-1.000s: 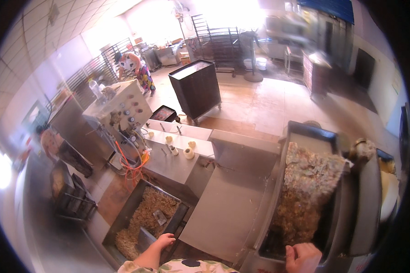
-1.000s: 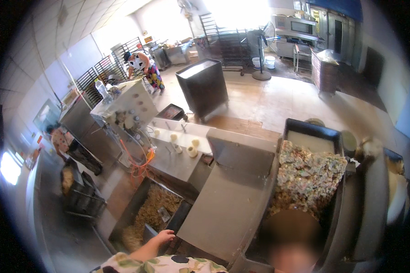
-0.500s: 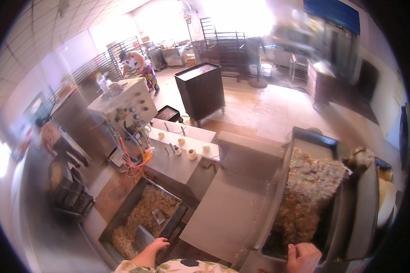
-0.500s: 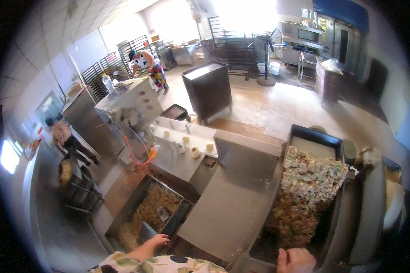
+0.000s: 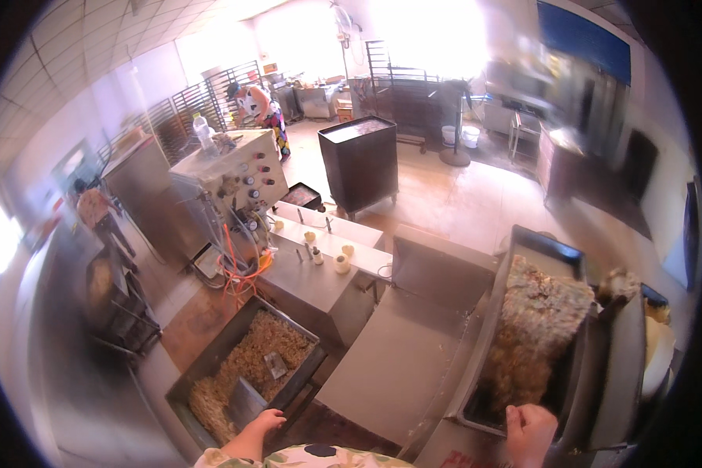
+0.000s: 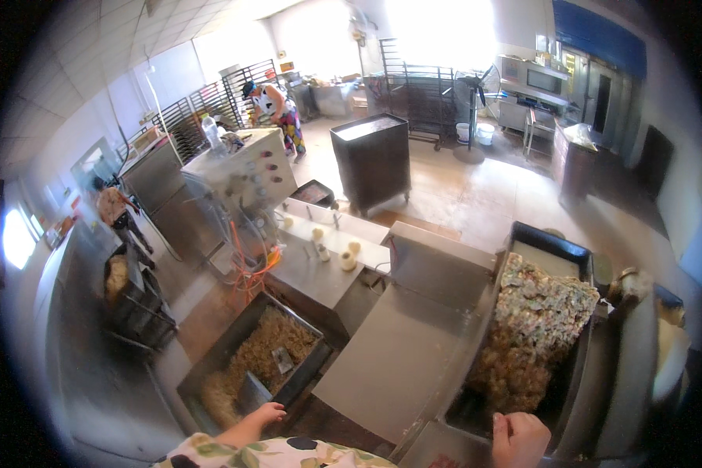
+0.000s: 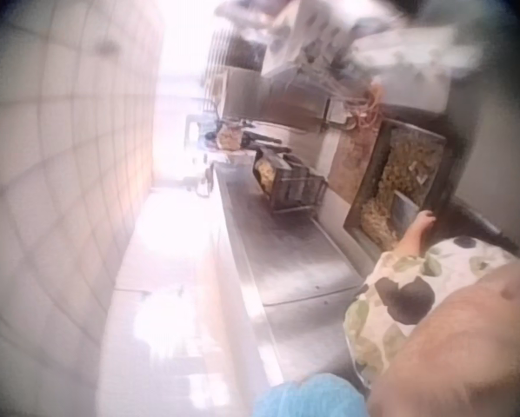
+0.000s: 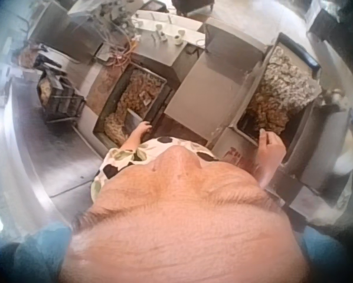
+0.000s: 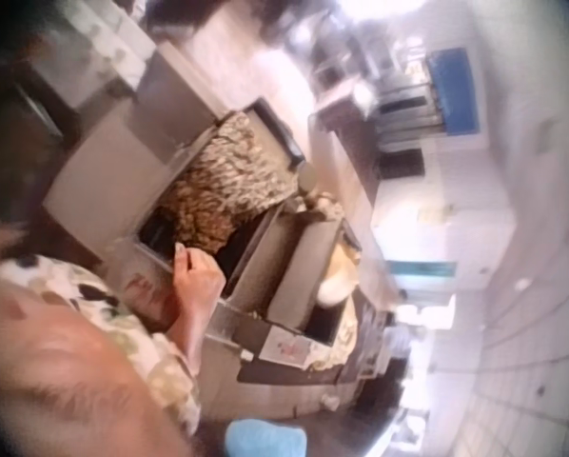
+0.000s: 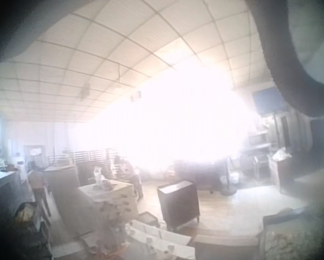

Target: The person handles a large mass of dough and a grainy mixture in a commercial kitchen. They repeatedly take portions of the dough, place them into a metal tray containing the grainy mixture, and press the dough into the mixture by hand.

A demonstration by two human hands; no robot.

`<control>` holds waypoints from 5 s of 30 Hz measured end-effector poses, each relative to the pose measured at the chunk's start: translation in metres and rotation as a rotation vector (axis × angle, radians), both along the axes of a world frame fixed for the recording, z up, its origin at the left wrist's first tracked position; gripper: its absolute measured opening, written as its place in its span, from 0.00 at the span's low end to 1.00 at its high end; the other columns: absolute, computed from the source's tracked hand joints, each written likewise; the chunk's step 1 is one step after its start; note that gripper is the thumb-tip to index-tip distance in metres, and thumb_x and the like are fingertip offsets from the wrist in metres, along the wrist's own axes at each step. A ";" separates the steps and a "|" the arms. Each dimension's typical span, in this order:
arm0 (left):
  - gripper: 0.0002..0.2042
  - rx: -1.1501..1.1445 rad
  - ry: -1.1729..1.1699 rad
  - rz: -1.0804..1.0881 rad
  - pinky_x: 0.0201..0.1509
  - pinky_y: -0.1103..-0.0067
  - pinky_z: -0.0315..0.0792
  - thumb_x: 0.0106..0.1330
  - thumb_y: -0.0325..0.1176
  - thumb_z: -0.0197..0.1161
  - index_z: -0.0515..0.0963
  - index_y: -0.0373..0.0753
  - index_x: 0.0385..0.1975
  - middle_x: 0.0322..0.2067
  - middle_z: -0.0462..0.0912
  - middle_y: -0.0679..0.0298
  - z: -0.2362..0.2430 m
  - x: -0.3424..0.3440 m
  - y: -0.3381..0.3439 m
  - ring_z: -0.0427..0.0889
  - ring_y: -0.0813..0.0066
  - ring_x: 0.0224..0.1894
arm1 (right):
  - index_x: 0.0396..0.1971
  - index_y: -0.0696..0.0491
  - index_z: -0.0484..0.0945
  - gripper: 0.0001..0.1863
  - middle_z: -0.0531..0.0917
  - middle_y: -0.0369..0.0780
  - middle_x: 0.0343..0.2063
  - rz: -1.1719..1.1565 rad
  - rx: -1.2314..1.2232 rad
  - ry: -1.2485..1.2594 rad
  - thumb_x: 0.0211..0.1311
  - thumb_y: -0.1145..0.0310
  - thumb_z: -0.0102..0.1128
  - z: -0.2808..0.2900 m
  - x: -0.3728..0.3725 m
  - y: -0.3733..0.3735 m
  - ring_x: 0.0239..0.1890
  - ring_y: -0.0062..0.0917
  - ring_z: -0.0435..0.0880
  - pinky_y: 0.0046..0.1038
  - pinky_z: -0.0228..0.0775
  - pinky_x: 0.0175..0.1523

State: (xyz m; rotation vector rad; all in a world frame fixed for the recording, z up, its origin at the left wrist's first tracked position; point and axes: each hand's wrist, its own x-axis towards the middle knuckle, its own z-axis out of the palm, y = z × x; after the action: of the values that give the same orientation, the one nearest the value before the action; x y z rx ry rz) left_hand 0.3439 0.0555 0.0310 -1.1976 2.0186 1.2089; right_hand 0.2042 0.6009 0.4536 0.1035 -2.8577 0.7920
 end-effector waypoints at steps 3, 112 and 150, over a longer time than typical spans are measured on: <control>0.26 -0.005 0.058 0.036 0.34 0.76 0.76 0.56 0.33 0.69 0.74 0.33 0.55 0.36 0.85 0.58 -0.008 0.020 -0.001 0.82 0.74 0.28 | 0.17 0.60 0.77 0.12 0.74 0.48 0.16 -0.067 -0.091 0.123 0.52 0.68 0.63 -0.029 -0.003 0.000 0.21 0.42 0.72 0.37 0.62 0.28; 0.27 -0.004 0.090 0.034 0.38 0.72 0.78 0.54 0.35 0.67 0.74 0.34 0.55 0.40 0.85 0.54 -0.090 0.183 -0.017 0.84 0.68 0.32 | 0.20 0.57 0.77 0.26 0.70 0.34 0.12 -0.317 -0.142 0.086 0.65 0.48 0.56 -0.095 -0.026 0.055 0.17 0.18 0.68 0.25 0.59 0.24; 0.11 -0.166 1.023 -0.686 0.46 0.73 0.75 0.61 0.32 0.62 0.81 0.43 0.44 0.44 0.80 0.61 0.140 -0.221 0.232 0.82 0.65 0.40 | 0.17 0.56 0.72 0.22 0.74 0.49 0.16 -0.423 0.061 0.265 0.64 0.54 0.56 -0.074 -0.012 0.024 0.19 0.45 0.70 0.41 0.62 0.28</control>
State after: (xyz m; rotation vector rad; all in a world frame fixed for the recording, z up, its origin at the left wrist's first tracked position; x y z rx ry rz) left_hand 0.1229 0.2877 0.1705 0.2394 2.9004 1.4033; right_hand 0.1921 0.6251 0.3798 -0.3503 -2.5219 0.5557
